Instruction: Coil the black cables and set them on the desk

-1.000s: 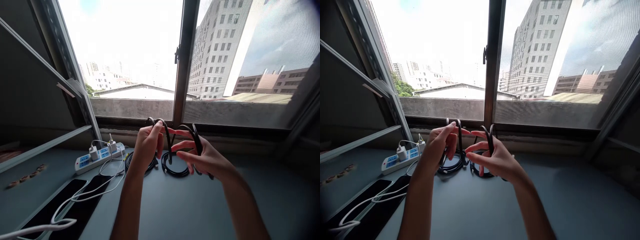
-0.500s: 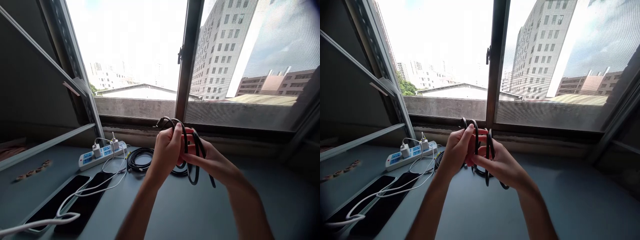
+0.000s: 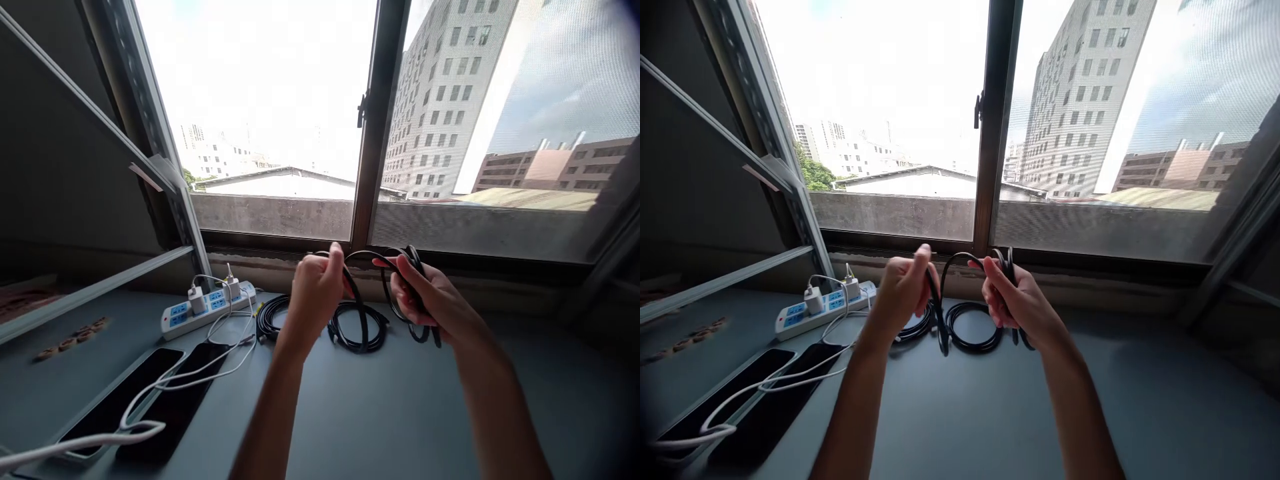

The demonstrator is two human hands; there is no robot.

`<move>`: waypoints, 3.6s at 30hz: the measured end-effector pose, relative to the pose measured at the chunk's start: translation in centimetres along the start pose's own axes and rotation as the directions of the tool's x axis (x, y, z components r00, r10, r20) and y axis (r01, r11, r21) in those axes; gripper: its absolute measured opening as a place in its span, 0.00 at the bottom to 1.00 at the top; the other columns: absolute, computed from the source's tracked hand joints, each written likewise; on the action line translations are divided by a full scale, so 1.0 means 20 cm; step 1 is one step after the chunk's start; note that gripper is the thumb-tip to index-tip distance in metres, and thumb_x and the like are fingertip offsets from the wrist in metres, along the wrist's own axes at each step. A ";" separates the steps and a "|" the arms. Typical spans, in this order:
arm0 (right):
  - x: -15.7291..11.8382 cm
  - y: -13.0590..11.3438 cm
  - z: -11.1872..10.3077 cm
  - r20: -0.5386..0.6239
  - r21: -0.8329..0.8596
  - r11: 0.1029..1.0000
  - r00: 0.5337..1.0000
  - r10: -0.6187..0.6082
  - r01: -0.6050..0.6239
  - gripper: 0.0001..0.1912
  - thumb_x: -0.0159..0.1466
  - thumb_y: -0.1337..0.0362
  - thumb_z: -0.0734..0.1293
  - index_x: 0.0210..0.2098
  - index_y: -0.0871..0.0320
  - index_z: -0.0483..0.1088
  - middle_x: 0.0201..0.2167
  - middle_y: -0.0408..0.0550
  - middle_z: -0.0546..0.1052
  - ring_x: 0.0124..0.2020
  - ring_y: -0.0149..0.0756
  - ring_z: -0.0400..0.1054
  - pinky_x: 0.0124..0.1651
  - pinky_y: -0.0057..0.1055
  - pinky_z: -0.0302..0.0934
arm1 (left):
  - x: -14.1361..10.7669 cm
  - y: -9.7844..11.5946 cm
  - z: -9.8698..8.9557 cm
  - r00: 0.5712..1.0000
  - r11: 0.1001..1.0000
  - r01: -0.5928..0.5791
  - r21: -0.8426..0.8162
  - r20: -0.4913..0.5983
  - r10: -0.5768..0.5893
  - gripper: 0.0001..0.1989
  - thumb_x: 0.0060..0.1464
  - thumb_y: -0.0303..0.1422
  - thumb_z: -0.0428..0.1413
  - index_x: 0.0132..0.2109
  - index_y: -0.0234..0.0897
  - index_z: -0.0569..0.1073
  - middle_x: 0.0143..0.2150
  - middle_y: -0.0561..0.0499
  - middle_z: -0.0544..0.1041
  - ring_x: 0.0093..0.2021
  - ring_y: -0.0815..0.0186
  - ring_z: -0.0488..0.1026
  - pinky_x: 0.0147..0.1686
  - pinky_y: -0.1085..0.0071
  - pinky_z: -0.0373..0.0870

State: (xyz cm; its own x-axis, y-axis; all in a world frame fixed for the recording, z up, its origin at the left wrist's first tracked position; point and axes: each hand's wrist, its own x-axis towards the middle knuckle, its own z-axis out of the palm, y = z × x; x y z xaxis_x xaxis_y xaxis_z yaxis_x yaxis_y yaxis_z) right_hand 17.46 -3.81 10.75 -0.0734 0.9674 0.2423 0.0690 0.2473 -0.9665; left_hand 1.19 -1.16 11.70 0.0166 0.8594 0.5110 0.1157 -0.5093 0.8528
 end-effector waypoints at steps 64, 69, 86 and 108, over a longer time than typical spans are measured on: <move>-0.03 -0.01 0.02 -0.439 -0.663 0.738 0.735 -0.518 0.124 0.12 0.55 0.55 0.67 0.28 0.57 0.75 0.22 0.42 0.76 0.27 0.33 0.71 0.29 0.25 0.63 | 0.03 0.00 0.03 0.984 0.805 0.156 -0.572 0.015 -0.180 0.20 0.42 0.29 0.58 0.17 0.36 0.52 0.12 0.63 0.47 0.11 0.81 0.40 0.09 0.79 0.36; -0.03 0.02 0.02 -0.475 -0.511 0.833 0.738 -0.479 0.212 0.14 0.52 0.53 0.69 0.34 0.56 0.75 0.25 0.43 0.77 0.25 0.35 0.72 0.28 0.28 0.66 | -0.02 0.04 0.05 0.993 0.737 0.059 -0.673 -0.037 -0.113 0.21 0.41 0.29 0.59 0.16 0.35 0.52 0.13 0.63 0.47 0.12 0.83 0.40 0.10 0.81 0.40; -0.18 -0.05 0.02 0.155 0.033 0.929 0.916 -0.370 0.369 0.27 0.60 0.50 0.60 0.08 0.53 0.65 0.05 0.40 0.56 0.13 0.34 0.65 0.28 0.36 0.68 | -0.03 0.05 0.00 0.938 0.652 0.238 -0.720 0.344 0.037 0.23 0.42 0.23 0.55 0.14 0.35 0.48 0.10 0.61 0.45 0.09 0.81 0.44 0.11 0.76 0.38; -0.05 0.07 0.11 -0.253 -0.885 0.456 0.724 -0.642 0.096 0.37 0.55 0.68 0.60 0.63 0.55 0.49 0.51 0.55 0.67 0.35 0.40 0.70 0.27 0.31 0.65 | -0.01 0.07 -0.06 0.806 0.590 0.518 -0.619 0.584 -0.096 0.24 0.51 0.29 0.52 0.16 0.36 0.46 0.10 0.61 0.44 0.09 0.81 0.42 0.10 0.78 0.37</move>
State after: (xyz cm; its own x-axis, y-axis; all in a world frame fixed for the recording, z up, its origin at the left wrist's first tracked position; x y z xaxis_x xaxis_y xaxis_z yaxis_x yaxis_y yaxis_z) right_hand 15.55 -4.62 8.87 0.1538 0.5550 0.8175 0.9045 0.2540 -0.3426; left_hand 0.14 -2.13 12.96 0.5819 0.7682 0.2671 -0.5380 0.1173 0.8347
